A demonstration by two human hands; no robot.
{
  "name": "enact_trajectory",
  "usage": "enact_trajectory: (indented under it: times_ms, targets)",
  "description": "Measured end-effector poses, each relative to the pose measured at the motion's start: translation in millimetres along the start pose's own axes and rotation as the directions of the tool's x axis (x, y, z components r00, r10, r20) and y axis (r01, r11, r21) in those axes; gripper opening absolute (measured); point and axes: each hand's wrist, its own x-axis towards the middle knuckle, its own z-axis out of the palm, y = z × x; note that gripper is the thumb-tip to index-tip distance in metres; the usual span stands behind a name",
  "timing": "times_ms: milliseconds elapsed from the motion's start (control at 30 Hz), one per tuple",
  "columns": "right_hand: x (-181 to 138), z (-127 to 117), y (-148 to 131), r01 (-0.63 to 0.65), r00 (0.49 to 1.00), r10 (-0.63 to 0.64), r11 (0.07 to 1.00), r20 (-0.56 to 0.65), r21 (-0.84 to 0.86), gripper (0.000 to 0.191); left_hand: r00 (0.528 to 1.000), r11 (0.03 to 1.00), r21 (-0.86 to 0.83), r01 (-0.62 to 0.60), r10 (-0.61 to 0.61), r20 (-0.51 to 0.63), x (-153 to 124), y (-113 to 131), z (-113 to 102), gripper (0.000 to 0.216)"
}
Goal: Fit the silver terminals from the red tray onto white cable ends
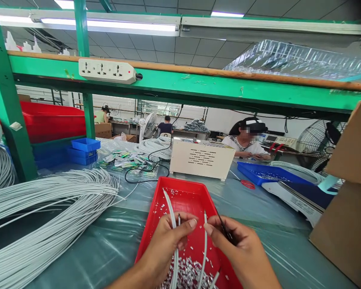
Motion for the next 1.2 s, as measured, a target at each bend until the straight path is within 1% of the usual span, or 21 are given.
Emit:
enact_trajectory:
  times_ms: [33,100,167,267,367,433,500,567,633,700,733,800,867,933,1100,1200]
  targets:
    - [-0.6,1.7,1.8,0.0,1.0,0.0,1.0,0.009,0.013,0.014,1.0,1.0,-0.021,0.002,-0.002,-0.003,-0.6,0.0,0.4,0.027]
    - [-2.4,5.9,6.0,0.004,1.0,-0.005,0.999,0.024,0.045,0.012,0.999,0.998,-0.055,0.025,-0.024,0.026,-2.4,0.0,1.9,0.03]
    - [-3.8,9.5,9.8,0.007,0.999,-0.01,0.997,0.038,0.08,0.008,0.998,0.996,-0.081,0.035,-0.031,0.045,-4.2,0.0,3.9,0.029]
    - [-3.9,10.1,10.7,0.004,0.997,-0.011,0.995,0.073,0.1,0.008,1.0,0.995,-0.103,-0.012,0.012,0.001,-5.7,0.9,5.3,0.026]
    - [-4.2,4.7,2.7,0.033,0.998,-0.038,0.994,0.05,0.108,0.011,0.997,0.991,-0.111,-0.078,0.077,-0.015,-4.8,4.3,3.1,0.023]
    - [-6.8,-0.1,-6.3,0.023,0.999,-0.027,0.994,0.036,0.105,0.018,0.991,0.99,-0.036,-0.136,0.136,0.003,-3.8,7.0,0.2,0.023]
    - [-11.1,-3.9,-15.9,-0.057,0.996,0.052,0.996,0.073,0.071,0.026,0.984,0.979,0.1,-0.177,0.176,0.023,-3.9,9.2,-2.7,0.028]
    - [-15.6,-6.1,-23.9,-0.159,0.979,0.156,0.987,0.129,0.01,0.034,0.985,0.964,0.202,-0.173,0.174,0.014,-5.4,10.5,-4.5,0.034]
    - [-18.7,-7.0,-29.2,-0.201,0.962,0.203,0.979,0.181,-0.032,0.036,0.986,0.956,0.246,-0.158,0.166,-0.013,-7.9,11.3,-5.2,0.036]
    - [-19.7,-7.5,-31.2,-0.182,0.955,0.188,0.982,0.231,-0.047,0.029,0.983,0.949,0.267,-0.168,0.181,-0.023,-10.2,12.2,-5.1,0.034]
    - [-19.5,-7.8,-31.2,-0.154,0.955,0.163,0.986,0.247,-0.056,0.025,0.982,0.943,0.28,-0.179,0.19,-0.011,-11.0,12.8,-4.9,0.032]
    - [-18.6,-8.4,-29.9,-0.085,0.963,0.108,0.991,0.248,-0.101,0.021,0.981,0.935,0.297,-0.192,0.194,0.023,-11.9,14.2,-4.4,0.029]
    - [-18.0,-8.7,-28.1,-0.042,0.969,0.078,0.987,0.236,-0.155,0.021,0.979,0.93,0.306,-0.203,0.194,0.061,-12.6,15.8,-3.9,0.028]
    - [-18.1,-8.3,-26.4,-0.041,0.966,0.083,0.984,0.246,-0.173,0.022,0.976,0.926,0.311,-0.216,0.199,0.087,-13.8,17.4,-3.3,0.026]
    - [-19.4,-6.8,-24.2,-0.069,0.961,0.117,0.979,0.251,-0.194,0.027,0.975,0.916,0.335,-0.221,0.202,0.093,-19.0,21.6,-0.4,0.022]
    - [-18.8,-7.1,-25.0,-0.034,0.955,0.1,0.972,0.281,-0.232,0.029,0.969,0.909,0.339,-0.243,0.209,0.134,-20.5,23.5,1.2,0.021]
